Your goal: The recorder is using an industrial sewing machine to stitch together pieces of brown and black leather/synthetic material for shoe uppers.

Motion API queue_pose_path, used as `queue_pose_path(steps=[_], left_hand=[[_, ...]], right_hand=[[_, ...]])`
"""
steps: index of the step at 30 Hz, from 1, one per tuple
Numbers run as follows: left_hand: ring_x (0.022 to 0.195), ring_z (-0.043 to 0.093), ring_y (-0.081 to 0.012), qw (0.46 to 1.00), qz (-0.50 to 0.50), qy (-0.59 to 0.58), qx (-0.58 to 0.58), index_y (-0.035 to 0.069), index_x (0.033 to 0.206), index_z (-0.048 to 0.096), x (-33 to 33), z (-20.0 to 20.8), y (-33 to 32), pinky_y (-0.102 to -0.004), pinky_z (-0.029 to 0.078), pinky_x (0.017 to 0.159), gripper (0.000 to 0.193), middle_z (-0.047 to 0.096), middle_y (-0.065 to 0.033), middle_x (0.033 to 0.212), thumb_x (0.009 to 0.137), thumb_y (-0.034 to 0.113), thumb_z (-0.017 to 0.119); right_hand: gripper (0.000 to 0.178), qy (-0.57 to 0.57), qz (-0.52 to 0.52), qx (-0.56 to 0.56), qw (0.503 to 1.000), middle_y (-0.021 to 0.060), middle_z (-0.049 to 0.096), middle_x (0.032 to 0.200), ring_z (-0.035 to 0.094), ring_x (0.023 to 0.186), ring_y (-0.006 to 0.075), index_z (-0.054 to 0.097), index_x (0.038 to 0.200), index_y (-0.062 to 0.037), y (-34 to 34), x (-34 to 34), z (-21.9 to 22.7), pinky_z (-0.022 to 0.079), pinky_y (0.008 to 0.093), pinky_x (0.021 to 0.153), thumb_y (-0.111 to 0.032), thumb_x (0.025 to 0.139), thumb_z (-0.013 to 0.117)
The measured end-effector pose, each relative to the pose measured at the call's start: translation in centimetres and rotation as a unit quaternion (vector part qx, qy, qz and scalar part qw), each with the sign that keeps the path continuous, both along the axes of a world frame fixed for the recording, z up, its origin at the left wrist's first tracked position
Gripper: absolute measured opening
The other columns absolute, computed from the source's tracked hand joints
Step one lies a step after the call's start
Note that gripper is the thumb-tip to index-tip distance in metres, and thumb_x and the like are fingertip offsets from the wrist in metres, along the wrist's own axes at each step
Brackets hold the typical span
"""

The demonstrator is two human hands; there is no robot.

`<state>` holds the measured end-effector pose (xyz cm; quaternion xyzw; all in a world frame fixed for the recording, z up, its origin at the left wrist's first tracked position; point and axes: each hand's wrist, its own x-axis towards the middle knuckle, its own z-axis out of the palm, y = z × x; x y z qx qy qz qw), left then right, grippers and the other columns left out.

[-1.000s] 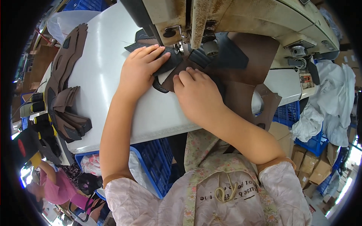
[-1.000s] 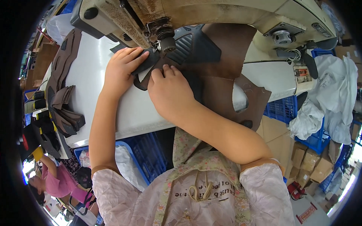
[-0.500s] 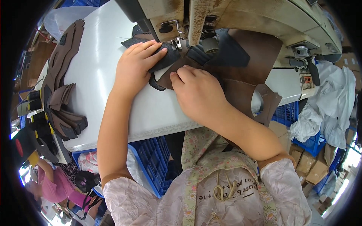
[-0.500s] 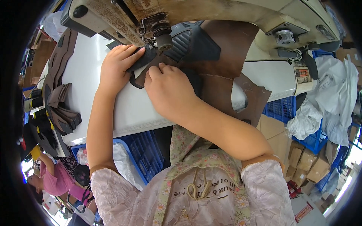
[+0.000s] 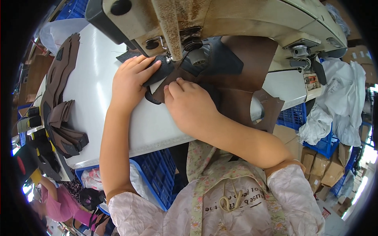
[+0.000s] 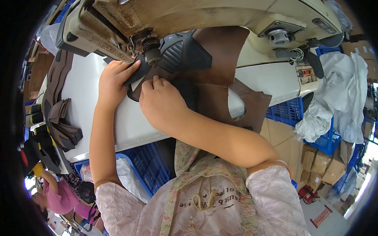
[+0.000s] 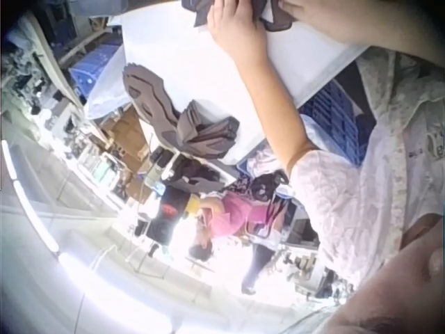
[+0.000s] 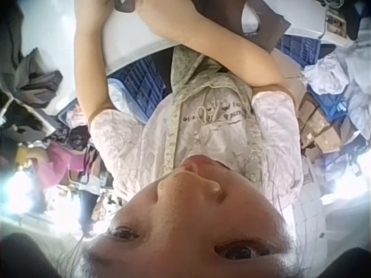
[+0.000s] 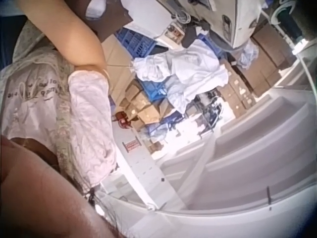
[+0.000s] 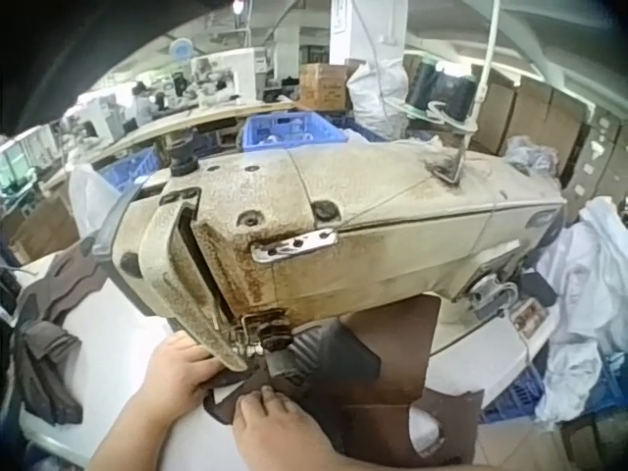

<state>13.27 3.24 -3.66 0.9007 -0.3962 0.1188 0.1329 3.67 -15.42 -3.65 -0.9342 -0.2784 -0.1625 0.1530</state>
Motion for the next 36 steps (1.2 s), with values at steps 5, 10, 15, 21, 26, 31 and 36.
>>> queue_pose_path(steps=[5, 10, 15, 21, 26, 31, 36], left_hand=[[0.116, 0.058, -0.0253, 1.0, -0.009, 0.008, -0.014, 0.008, 0.114, 0.07, 0.2, 0.1, 0.0, -0.0401, 0.045, 0.1, 0.055, 0.067, -0.0062, 0.119, 0.061, -0.005, 0.063], [0.117, 0.058, -0.0254, 1.0, -0.008, 0.003, -0.014, 0.008, 0.114, 0.07, 0.4, 0.3, -0.3, -0.0402, 0.046, 0.1, 0.056, 0.066, -0.0057, 0.12, 0.06, -0.007, 0.063], [0.082, 0.054, -0.0301, 0.999, -0.023, -0.003, -0.028, 0.011, 0.118, 0.07, 0.8, 0.2, -0.1, -0.0378, 0.046, 0.075, 0.056, 0.059, -0.007, 0.083, 0.064, -0.003, 0.063], [0.103, 0.06, -0.0262, 0.999, 0.007, 0.029, 0.011, 0.01, 0.112, 0.071, 1.1, 0.8, -0.2, -0.0371, 0.049, 0.089, 0.054, 0.066, -0.0042, 0.104, 0.061, -0.007, 0.064], [0.103, 0.06, -0.0253, 1.0, 0.005, 0.014, 0.0, 0.012, 0.113, 0.072, 1.8, 0.4, 0.0, -0.0367, 0.048, 0.091, 0.053, 0.066, -0.0028, 0.102, 0.064, -0.007, 0.063], [0.111, 0.059, -0.0243, 1.0, -0.001, 0.004, -0.005, 0.012, 0.112, 0.072, 2.6, 0.3, 0.1, -0.037, 0.045, 0.101, 0.053, 0.068, -0.0019, 0.108, 0.064, -0.008, 0.062], [0.113, 0.058, -0.0252, 1.0, 0.004, 0.028, -0.009, 0.012, 0.11, 0.072, 2.9, 0.3, 0.1, -0.0372, 0.043, 0.104, 0.053, 0.068, -0.0017, 0.113, 0.063, -0.009, 0.061]], right_hand=[[0.022, -0.001, -0.002, 0.003, 1.0, 0.0201, 0.063, 0.095, 0.06, 0.088, 0.031, 0.07, 0.089, 0.0048, 0.3, 0.1, -0.1, 0.05, 0.0356, 0.081, -0.011, 0.075, 0.063], [0.023, 0.007, -0.005, 0.004, 1.0, 0.0223, 0.063, 0.098, 0.063, 0.097, 0.0365, 0.069, 0.094, 0.0064, 0.4, 0.2, -0.3, 0.051, 0.0378, 0.083, -0.009, 0.078, 0.062], [0.023, -0.002, -0.007, 0.006, 1.0, 0.0234, 0.063, 0.1, 0.063, 0.1, 0.0386, 0.069, 0.095, 0.0064, 0.8, 0.4, -0.6, 0.052, 0.0392, 0.083, -0.01, 0.08, 0.061], [0.025, 0.001, -0.026, -0.001, 1.0, 0.0198, 0.063, 0.095, 0.063, 0.096, 0.0349, 0.067, 0.099, 0.0079, 1.3, 0.8, -0.4, 0.053, 0.0375, 0.078, -0.009, 0.08, 0.06], [0.029, -0.02, -0.038, -0.016, 0.999, 0.0164, 0.062, 0.09, 0.064, 0.093, 0.0316, 0.065, 0.103, 0.0096, 1.6, 1.2, -0.2, 0.055, 0.036, 0.075, -0.006, 0.079, 0.06], [0.031, -0.013, -0.047, -0.033, 0.998, 0.0175, 0.063, 0.091, 0.065, 0.092, 0.0334, 0.065, 0.104, 0.0098, 2.1, 1.5, -0.2, 0.055, 0.0364, 0.076, -0.006, 0.078, 0.062], [0.031, -0.032, -0.061, -0.033, 0.997, 0.0182, 0.063, 0.091, 0.066, 0.091, 0.0343, 0.065, 0.104, 0.0098, 2.5, 1.9, -0.6, 0.056, 0.0371, 0.074, -0.006, 0.078, 0.062]])
